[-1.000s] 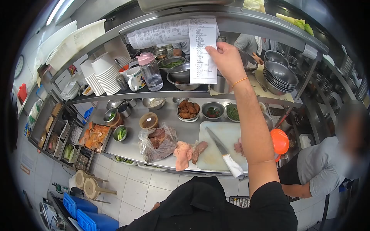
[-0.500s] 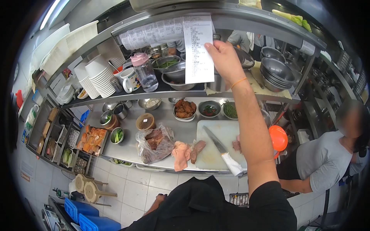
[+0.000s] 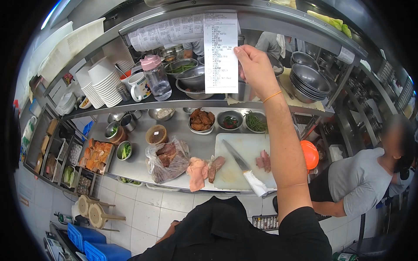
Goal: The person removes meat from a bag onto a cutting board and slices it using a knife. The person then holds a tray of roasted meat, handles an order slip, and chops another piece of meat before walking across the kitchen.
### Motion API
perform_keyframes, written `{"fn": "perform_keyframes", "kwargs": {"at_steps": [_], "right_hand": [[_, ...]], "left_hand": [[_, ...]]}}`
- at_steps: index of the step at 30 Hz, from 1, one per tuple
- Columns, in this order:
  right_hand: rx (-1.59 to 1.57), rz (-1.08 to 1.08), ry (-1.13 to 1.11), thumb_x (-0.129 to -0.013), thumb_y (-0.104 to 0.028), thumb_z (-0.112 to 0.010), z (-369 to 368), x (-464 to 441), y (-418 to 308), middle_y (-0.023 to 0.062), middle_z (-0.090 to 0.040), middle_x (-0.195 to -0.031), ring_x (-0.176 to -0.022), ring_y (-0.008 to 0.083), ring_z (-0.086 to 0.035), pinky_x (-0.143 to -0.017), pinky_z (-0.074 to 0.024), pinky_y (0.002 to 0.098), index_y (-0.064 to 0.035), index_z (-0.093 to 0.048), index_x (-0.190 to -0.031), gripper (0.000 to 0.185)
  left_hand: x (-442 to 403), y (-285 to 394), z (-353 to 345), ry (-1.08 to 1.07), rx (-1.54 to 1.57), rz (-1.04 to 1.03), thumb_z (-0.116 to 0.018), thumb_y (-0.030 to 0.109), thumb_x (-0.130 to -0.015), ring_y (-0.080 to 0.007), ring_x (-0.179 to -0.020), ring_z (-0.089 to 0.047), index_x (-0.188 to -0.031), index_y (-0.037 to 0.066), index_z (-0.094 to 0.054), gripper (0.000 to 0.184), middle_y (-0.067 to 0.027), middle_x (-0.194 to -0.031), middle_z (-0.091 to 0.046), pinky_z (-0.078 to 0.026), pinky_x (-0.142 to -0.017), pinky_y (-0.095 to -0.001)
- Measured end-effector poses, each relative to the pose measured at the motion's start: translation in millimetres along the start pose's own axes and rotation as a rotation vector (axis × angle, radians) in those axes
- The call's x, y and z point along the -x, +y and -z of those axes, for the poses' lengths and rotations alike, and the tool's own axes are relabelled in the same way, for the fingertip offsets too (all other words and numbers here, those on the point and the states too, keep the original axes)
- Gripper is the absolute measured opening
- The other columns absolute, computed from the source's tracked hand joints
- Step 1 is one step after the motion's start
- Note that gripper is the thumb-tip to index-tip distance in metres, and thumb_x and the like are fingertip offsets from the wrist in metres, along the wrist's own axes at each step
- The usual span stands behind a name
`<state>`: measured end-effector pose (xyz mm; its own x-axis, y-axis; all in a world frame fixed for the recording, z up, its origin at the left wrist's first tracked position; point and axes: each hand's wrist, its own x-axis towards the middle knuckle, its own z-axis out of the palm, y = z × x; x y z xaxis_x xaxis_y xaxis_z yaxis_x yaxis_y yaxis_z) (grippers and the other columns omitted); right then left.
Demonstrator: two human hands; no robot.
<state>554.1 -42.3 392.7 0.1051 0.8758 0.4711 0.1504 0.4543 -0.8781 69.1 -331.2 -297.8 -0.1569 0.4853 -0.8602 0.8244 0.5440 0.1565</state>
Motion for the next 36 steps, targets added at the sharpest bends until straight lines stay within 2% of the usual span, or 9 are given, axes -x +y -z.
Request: {"fn": "perform_keyframes", "kwargs": {"at_steps": [2,8,12,18,24,27,30,33,36], "right_hand": [[0.013,-0.003,0.003,-0.108,-0.028,-0.058,-0.9,-0.8,0.8,-0.0056,-0.055,-0.068,-0.054,0.0019,-0.045,-0.047,-0.034,0.021,-0.0033,-0.07,-0.106,0.028],[0.062,-0.005,0.001,-0.108,-0.028,-0.057,0.1,-3.8,4.1,-0.0056,-0.054,-0.067,-0.055,0.0019,-0.045,-0.048,-0.034,0.0208,-0.0034,-0.07,-0.107,0.028],[0.066,0.005,-0.002,-0.109,-0.029,-0.057,1.3,-5.7,6.1,-0.0053,-0.054,-0.067,-0.054,0.0021,-0.045,-0.048,-0.034,0.0208,-0.0033,-0.07,-0.107,0.028],[0.048,0.026,-0.002,-0.109,-0.027,-0.057,3.0,-6.2,7.7,-0.0052,-0.055,-0.067,-0.054,0.0023,-0.045,-0.048,-0.0345,0.0213,-0.0027,-0.07,-0.107,0.028],[0.043,0.03,0.004,-0.109,-0.027,-0.057,3.1,-6.1,7.4,-0.0053,-0.056,-0.068,-0.055,0.0024,-0.046,-0.049,-0.0351,0.0214,-0.0026,-0.071,-0.106,0.028],[0.056,0.029,-0.002,-0.109,-0.027,-0.057,3.5,-6.5,7.6,-0.0052,-0.056,-0.068,-0.056,0.0025,-0.046,-0.049,-0.0355,0.0214,-0.0026,-0.071,-0.106,0.028],[0.075,0.026,-0.011,-0.108,-0.028,-0.058,4.1,-8.7,9.2,-0.0054,-0.056,-0.068,-0.056,0.0024,-0.047,-0.049,-0.036,0.0213,-0.0029,-0.071,-0.107,0.028],[0.097,0.019,-0.009,-0.108,-0.028,-0.058,4.5,-10.7,10.8,-0.0056,-0.056,-0.069,-0.057,0.0024,-0.047,-0.05,-0.0363,0.0208,-0.0034,-0.071,-0.107,0.028],[0.098,0.024,-0.012,-0.108,-0.029,-0.058,4.4,-12.2,12.9,-0.0056,-0.056,-0.07,-0.057,0.0023,-0.047,-0.05,-0.0366,0.0204,-0.0038,-0.071,-0.108,0.029]], "left_hand": [[1.3,3.7,-10.1,0.068,-0.221,-0.109,-0.049,0.053,-0.098,-0.0402,-0.136,-0.056,-0.138,-0.003,-0.062,0.07,-0.023,-0.146,-0.06,-0.038,-0.118,-0.0454],[11.8,2.5,3.6,-0.011,0.055,-0.062,-0.051,0.052,-0.097,-0.0408,-0.135,-0.057,-0.138,-0.004,-0.062,0.07,-0.024,-0.143,-0.062,-0.041,-0.117,-0.0456],[6.2,12.6,9.3,0.082,0.2,0.044,-0.068,0.047,-0.089,-0.0435,-0.126,-0.063,-0.135,-0.008,-0.062,0.072,-0.0343,-0.137,-0.061,-0.052,-0.108,-0.0446],[-11.3,3.4,9.8,0.121,0.101,-0.171,-0.065,0.049,-0.09,-0.0449,-0.129,-0.061,-0.132,-0.008,-0.064,0.07,-0.0338,-0.135,-0.063,-0.049,-0.111,-0.0443],[-13.5,4.4,12.1,0.112,0.018,-0.163,-0.063,0.05,-0.089,-0.0458,-0.128,-0.06,-0.131,-0.008,-0.065,0.071,-0.0337,-0.133,-0.064,-0.048,-0.111,-0.0446],[14.3,13.2,12.7,0.156,0.242,0.011,-0.063,0.048,-0.089,-0.0443,-0.128,-0.06,-0.13,-0.008,-0.065,0.07,-0.0331,-0.133,-0.064,-0.048,-0.11,-0.0448],[28.5,19.4,15.6,0.138,0.298,0.041,-0.06,0.048,-0.091,-0.0437,-0.129,-0.06,-0.13,-0.008,-0.065,0.068,-0.0311,-0.134,-0.064,-0.047,-0.112,-0.0449],[26.9,18.5,19.7,0.067,0.117,-0.026,-0.056,0.049,-0.094,-0.0436,-0.129,-0.059,-0.131,-0.006,-0.065,0.068,-0.0287,-0.134,-0.065,-0.044,-0.114,-0.0442],[12.8,13.0,12.8,0.063,0.119,-0.017,-0.053,0.05,-0.095,-0.0439,-0.129,-0.059,-0.132,-0.006,-0.065,0.068,-0.0266,-0.136,-0.064,-0.042,-0.115,-0.0433]]}}
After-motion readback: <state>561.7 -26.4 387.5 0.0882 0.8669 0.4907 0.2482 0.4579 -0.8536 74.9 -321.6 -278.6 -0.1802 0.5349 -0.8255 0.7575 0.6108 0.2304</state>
